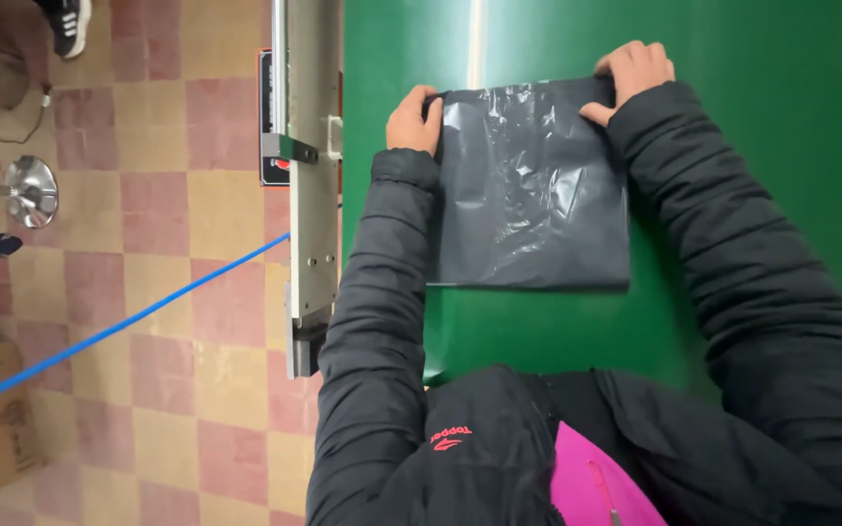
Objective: Folding plastic bags and placing them into a collection crate at a factory station.
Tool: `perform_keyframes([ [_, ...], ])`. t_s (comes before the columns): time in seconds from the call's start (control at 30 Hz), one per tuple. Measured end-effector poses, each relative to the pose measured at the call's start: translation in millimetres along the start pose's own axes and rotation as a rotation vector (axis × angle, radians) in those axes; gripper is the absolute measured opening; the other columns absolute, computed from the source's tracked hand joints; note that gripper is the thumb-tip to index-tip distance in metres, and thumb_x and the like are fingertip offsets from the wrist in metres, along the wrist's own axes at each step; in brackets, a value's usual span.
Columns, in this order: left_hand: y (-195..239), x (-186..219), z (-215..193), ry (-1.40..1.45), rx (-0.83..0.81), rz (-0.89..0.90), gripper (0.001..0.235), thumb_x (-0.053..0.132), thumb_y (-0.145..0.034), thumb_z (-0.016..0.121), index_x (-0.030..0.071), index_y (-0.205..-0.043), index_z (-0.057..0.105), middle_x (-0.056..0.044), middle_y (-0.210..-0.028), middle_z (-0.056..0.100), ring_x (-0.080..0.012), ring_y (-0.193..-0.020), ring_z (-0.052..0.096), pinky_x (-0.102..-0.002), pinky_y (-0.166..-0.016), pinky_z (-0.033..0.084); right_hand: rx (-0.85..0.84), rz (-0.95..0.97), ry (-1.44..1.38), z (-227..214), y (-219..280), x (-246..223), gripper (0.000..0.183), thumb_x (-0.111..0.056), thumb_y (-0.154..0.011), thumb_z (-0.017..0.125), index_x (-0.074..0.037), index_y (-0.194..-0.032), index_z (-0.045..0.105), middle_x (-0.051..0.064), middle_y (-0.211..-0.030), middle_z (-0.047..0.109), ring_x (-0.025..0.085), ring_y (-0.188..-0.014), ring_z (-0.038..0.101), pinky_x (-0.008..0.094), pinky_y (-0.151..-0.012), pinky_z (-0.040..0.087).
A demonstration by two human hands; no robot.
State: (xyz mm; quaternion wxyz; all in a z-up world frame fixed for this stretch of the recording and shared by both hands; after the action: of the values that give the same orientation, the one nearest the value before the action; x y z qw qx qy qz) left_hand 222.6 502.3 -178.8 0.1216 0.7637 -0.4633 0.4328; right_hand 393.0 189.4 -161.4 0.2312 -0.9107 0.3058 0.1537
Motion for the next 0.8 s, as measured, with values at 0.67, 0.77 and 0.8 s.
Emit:
perform_keyframes([
  [0.67, 151, -62, -2, 1.734, -0.492, -0.734, 0.103, 0.088, -0.092, 0.022, 0.000, -0.139, 0.049, -0.018, -0.139, 0.057, -0.0369, -0.124, 0.058, -0.056, -0.107, 0.045, 0.102, -0.207, 0.188, -72, 169, -197, 0.026, -0.006, -0.070, 0.077, -0.015, -0.092, 0.071, 0.002, -0.095, 0.070, 0.028, -0.098, 0.063, 0.043, -0.087, 0.047],
  [0.77, 166, -114, -4, 1.521, -0.453, -0.774, 0.105, 0.084, -0.098, 0.035, -0.007, -0.146, 0.057, -0.023, -0.144, 0.056, -0.0361, -0.124, 0.056, -0.046, -0.108, 0.046, 0.143, -0.196, 0.133, -53, 202, -203, 0.025, -0.003, -0.073, 0.075, -0.014, -0.094, 0.070, 0.001, -0.098, 0.070, 0.026, -0.102, 0.063, 0.041, -0.090, 0.049],
  [0.8, 178, -82, -27, 1.516, -0.463, -0.770, 0.105, 0.084, -0.098, 0.035, -0.007, -0.146, 0.057, -0.023, -0.144, 0.056, -0.0361, -0.124, 0.056, -0.046, -0.108, 0.046, 0.151, -0.190, 0.136, -50, 205, -204, 0.025, -0.003, -0.073, 0.075, -0.014, -0.094, 0.070, 0.001, -0.098, 0.070, 0.026, -0.102, 0.063, 0.041, -0.090, 0.049],
])
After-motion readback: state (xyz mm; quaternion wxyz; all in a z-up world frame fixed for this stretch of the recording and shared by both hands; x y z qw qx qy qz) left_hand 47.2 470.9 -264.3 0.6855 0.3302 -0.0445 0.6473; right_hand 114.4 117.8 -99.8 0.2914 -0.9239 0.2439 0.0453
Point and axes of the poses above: each hand's wrist, its own y-axis away from the middle knuckle, its own z-axis out of the palm, x = y × z, the point moved 2 cm from there along -y, towards the middle knuckle
